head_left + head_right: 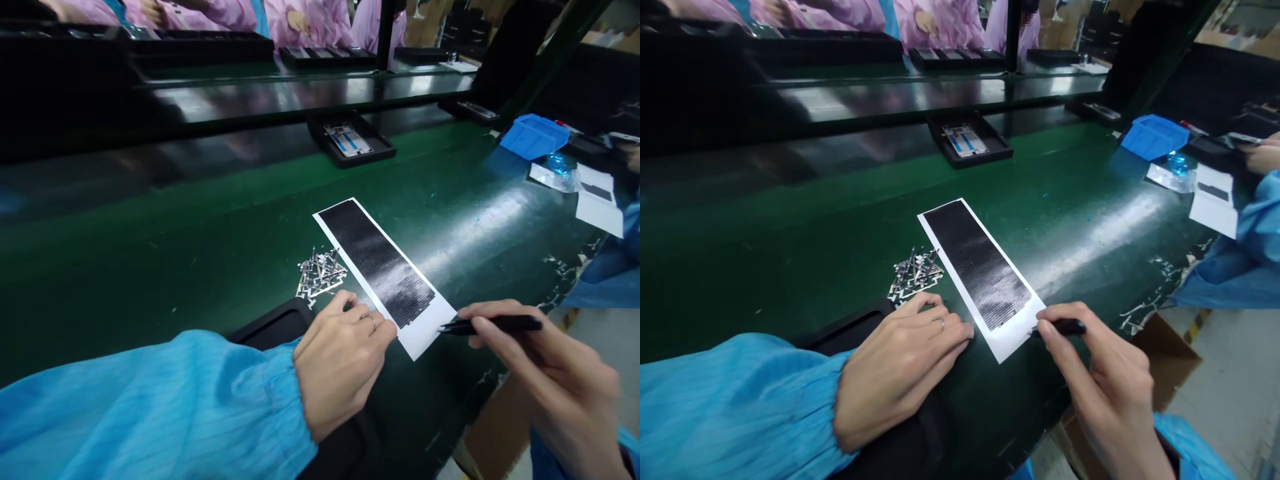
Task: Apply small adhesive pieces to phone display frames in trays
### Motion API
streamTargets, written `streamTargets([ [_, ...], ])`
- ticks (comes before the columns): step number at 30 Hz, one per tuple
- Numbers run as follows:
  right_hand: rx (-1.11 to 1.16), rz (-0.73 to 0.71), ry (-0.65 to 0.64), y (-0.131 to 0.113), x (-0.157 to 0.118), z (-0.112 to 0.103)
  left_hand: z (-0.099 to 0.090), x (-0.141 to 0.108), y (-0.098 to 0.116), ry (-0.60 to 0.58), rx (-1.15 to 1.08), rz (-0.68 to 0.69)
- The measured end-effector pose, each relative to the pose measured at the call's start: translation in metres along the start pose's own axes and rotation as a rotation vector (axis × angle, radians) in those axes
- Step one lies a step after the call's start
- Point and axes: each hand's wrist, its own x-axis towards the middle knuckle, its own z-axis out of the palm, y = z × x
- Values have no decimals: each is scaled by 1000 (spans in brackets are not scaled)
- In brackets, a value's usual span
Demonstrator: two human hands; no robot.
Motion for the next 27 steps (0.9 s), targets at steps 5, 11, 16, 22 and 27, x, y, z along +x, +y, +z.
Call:
streamTargets([
  [5, -37, 131, -67, 11, 7, -2, 2, 5, 2, -34, 2, 74],
  [11, 161, 334, 46, 30, 19, 5, 12, 14, -4, 6, 164, 274],
  [16, 257, 365, 65, 45, 23, 10, 19, 25, -11, -41, 267, 347],
  [22, 305, 383, 80, 46, 23, 12, 21, 25, -10, 1, 293, 375],
  [27, 324, 398, 62, 46, 24, 12, 20, 25, -9, -11, 281, 361],
])
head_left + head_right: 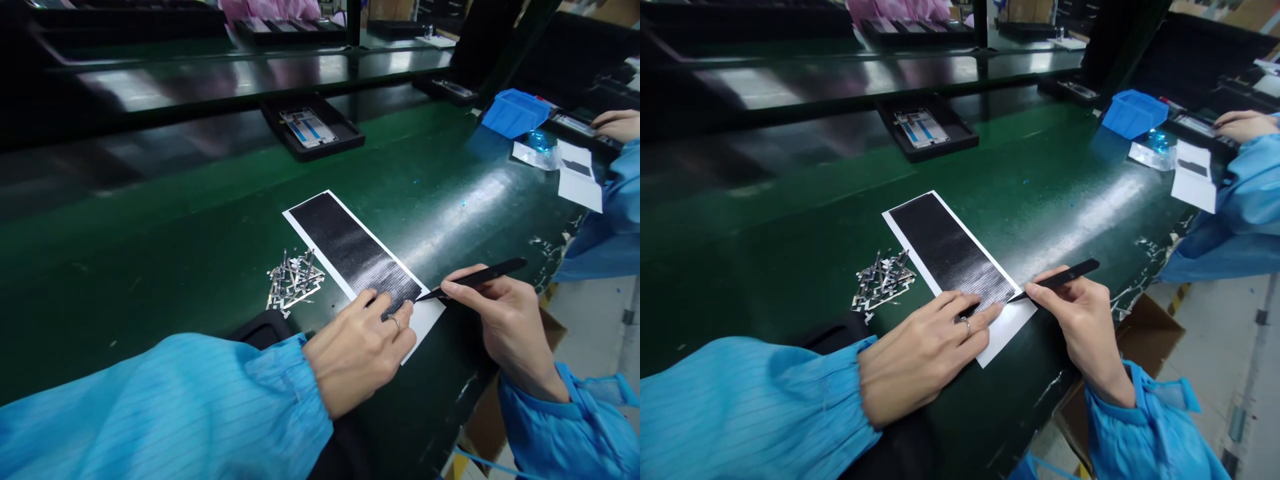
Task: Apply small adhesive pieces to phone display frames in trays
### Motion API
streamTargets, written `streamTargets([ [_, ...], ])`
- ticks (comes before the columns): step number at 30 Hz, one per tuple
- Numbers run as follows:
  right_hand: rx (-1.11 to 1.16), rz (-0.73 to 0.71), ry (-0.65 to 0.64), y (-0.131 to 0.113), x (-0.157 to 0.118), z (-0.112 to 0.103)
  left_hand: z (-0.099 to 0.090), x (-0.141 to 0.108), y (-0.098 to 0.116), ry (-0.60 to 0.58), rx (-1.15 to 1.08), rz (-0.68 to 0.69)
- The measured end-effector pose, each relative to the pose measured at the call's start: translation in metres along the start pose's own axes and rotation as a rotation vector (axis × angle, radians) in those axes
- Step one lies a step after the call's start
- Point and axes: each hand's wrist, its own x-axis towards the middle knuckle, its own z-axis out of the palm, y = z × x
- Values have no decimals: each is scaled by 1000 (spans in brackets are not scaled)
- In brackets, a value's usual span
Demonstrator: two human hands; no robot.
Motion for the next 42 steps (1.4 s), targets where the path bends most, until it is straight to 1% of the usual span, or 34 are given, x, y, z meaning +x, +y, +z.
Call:
streamTargets([
  [5, 35, 31, -3, -1, 0, 1, -2, 1, 1, -35, -1, -12],
  [8, 86, 57, 7, -3, 0, 3, -3, 1, 1, -32, 1, -16],
  [14, 217, 141, 51, -5, 2, 4, -2, 1, 1, -54, -24, -6],
  [16, 247, 160, 73, -6, 0, 4, -2, 0, 1, -43, -65, -15],
  [17, 260, 162, 88, -7, -3, 5, -2, 0, 1, -17, -127, -43],
  [18, 270, 157, 108, -8, -6, 6, -3, 0, 1, 31, -225, -103],
  [19, 280, 148, 128, -10, -9, 7, -4, 0, 0, 84, -362, -198],
  [20, 289, 139, 150, -12, -13, 9, -6, 1, 0, 124, -532, -324],
  [21, 295, 128, 174, -14, -17, 11, -9, 2, -1, 131, -726, -469],
  [22, 296, 116, 194, -16, -20, 14, -12, 4, -2, 98, -922, -619],
  [24, 288, 89, 205, -19, -24, 19, -17, 8, -5, -57, -1255, -876],
  [25, 278, 71, 201, -20, -26, 20, -20, 11, -6, -137, -1368, -962],
  [26, 266, 45, 191, -20, -26, 22, -21, 13, -7, -189, -1437, -1026],
  [28, 240, -13, 168, -19, -26, 24, -23, 16, -9, -220, -1489, -1094],
  [31, 199, -63, 137, -18, -25, 23, -24, 18, -9, -225, -1499, -1124],
  [38, 156, -88, 51, -17, -27, 22, -26, 20, -7, -286, -1465, -1145],
  [42, 154, -78, 41, -17, -26, 24, -26, 21, -9, -307, -1451, -1143],
])
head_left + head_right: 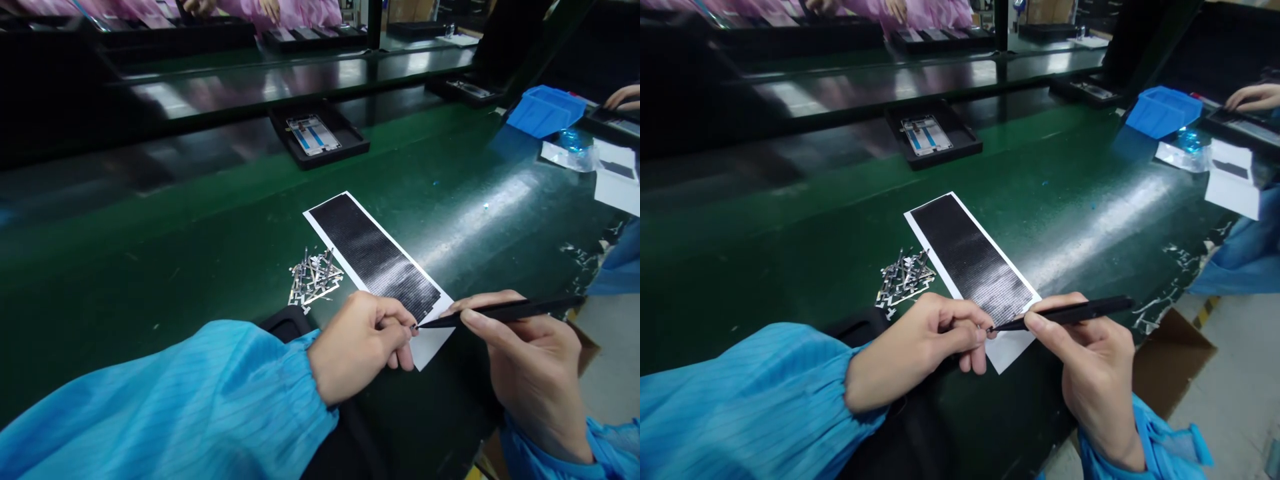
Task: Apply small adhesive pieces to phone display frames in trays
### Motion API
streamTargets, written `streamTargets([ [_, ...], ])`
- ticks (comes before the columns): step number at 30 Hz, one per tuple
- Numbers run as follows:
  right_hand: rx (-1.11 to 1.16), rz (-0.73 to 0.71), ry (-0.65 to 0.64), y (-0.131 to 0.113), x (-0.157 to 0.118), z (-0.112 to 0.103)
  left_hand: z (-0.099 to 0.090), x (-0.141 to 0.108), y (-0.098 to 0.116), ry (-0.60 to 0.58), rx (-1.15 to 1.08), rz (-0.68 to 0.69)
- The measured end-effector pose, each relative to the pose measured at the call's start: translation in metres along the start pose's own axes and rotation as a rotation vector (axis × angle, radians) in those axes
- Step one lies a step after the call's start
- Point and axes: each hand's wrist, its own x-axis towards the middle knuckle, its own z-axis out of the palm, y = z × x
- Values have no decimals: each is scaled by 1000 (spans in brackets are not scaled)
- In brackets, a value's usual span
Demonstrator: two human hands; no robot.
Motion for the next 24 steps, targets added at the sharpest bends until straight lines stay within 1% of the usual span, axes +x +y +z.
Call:
streamTargets([
  [11, -8, 28, 4, -2, 0, 3, -1, 1, 0, -8, 20, 4],
  [18, -13, 12, -17, -1, 1, 2, 0, 0, -3, -20, 20, 26],
  [24, -20, 27, -18, -2, 0, 2, -1, 1, -4, -30, 13, 50],
])
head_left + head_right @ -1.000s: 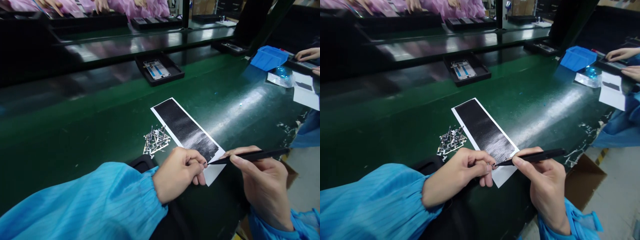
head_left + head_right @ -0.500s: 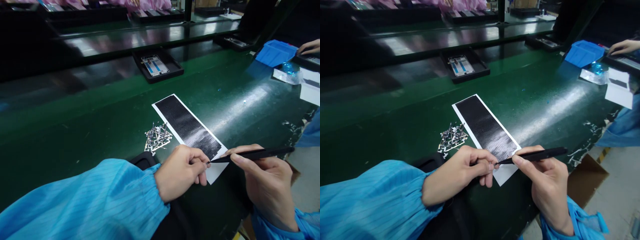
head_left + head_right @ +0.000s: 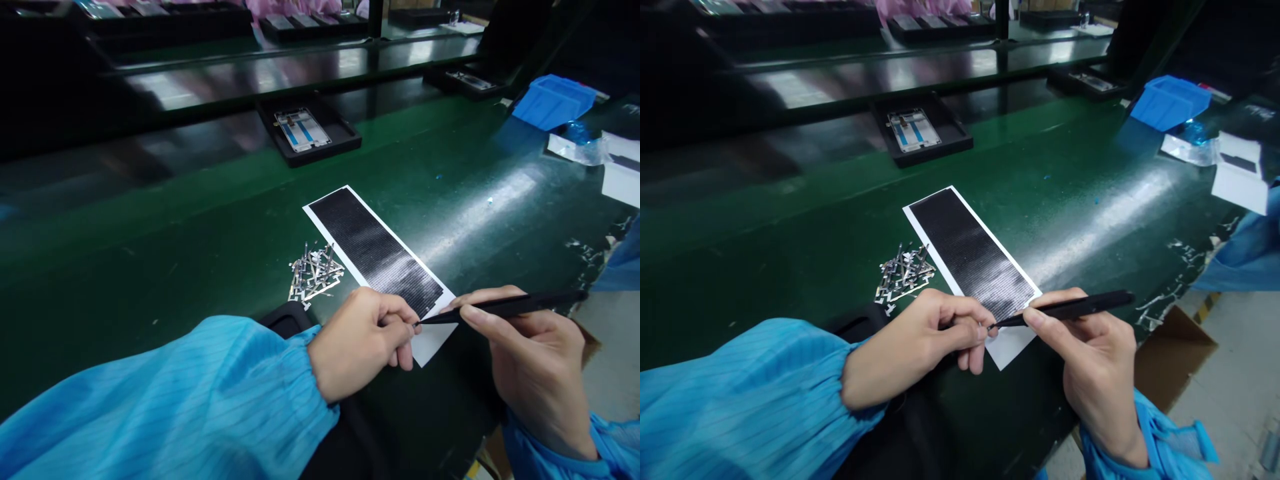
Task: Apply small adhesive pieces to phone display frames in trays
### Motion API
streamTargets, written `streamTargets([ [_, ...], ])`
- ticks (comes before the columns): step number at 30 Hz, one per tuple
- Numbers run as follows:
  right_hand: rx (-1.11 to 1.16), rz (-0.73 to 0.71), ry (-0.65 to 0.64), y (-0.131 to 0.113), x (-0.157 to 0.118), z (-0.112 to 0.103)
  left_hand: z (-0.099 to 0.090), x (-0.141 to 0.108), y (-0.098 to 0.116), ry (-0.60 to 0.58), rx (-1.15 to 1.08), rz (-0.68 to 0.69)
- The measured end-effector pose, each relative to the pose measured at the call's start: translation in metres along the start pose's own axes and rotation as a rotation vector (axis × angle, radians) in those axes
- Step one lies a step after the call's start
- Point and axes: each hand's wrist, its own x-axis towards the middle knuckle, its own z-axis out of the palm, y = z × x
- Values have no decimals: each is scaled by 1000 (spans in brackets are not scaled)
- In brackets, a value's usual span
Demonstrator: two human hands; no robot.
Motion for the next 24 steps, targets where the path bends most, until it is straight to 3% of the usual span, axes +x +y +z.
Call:
streamTargets([
  [24, 27, -22, 12, 3, 1, -1, 1, 1, 1, 9, -16, -27],
])
